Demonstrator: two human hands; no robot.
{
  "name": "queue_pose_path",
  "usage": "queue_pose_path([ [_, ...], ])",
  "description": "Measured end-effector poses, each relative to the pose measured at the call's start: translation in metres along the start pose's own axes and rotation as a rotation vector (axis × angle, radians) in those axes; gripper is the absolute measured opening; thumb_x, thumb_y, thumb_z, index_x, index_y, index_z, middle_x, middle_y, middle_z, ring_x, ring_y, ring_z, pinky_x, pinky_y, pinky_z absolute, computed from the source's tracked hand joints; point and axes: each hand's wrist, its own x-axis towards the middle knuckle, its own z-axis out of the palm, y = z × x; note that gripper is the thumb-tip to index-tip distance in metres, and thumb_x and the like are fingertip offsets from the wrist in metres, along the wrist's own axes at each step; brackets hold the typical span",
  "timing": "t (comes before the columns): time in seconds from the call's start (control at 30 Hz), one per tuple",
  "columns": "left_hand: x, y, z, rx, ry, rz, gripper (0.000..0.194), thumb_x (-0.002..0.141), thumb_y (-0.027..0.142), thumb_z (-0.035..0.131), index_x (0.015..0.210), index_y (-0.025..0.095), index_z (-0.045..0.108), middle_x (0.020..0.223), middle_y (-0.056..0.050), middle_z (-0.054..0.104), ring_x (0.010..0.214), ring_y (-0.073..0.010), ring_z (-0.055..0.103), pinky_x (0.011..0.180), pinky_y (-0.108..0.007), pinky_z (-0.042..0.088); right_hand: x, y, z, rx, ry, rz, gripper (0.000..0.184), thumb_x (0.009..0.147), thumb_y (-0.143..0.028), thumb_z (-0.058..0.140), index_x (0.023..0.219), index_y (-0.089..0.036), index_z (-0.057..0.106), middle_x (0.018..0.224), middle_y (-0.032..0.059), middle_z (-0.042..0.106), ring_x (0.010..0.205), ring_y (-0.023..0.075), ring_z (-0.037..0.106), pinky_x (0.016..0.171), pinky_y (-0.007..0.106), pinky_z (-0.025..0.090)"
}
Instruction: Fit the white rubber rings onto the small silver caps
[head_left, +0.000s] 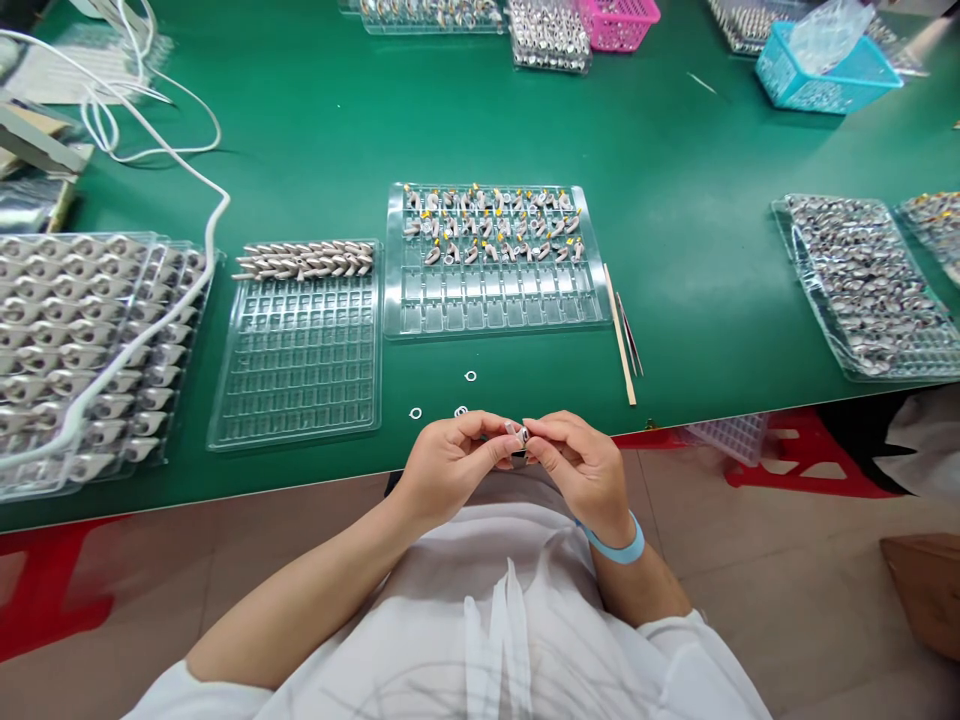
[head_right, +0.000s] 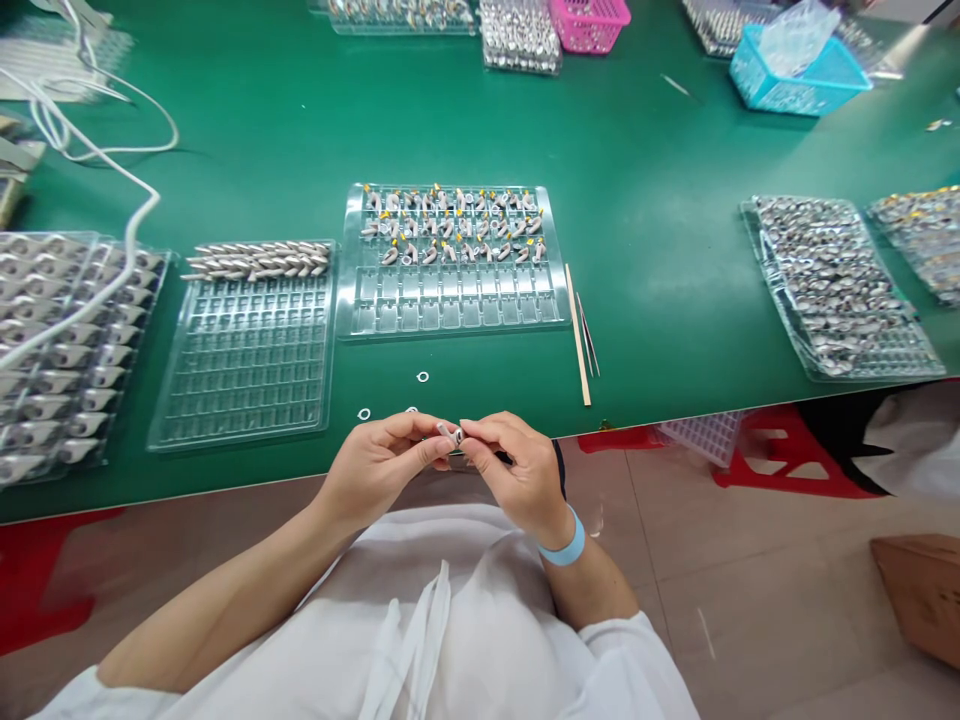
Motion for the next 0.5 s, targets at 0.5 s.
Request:
queue_pose_path([
  [0.5, 0.004, 0.0036, -0.0033, -0.149, -0.067, -0.127, 0.027, 0.071, 0.038, 0.08, 0.074, 0.013, 0.07, 0.075, -0.003, 0.069, 0.059, -0.0112, 0.062, 0.061, -0.026, 0.057, 0.0041, -0.0042, -0.0013, -0.105, -0.014, -0.117, 0.023, 0.089, -0.016, 0.062, 0.108, -0.025, 0.07, 0.094, 0.0052, 0.07, 0.081, 0.0158, 0.067, 0.07, 0.03, 0.058],
])
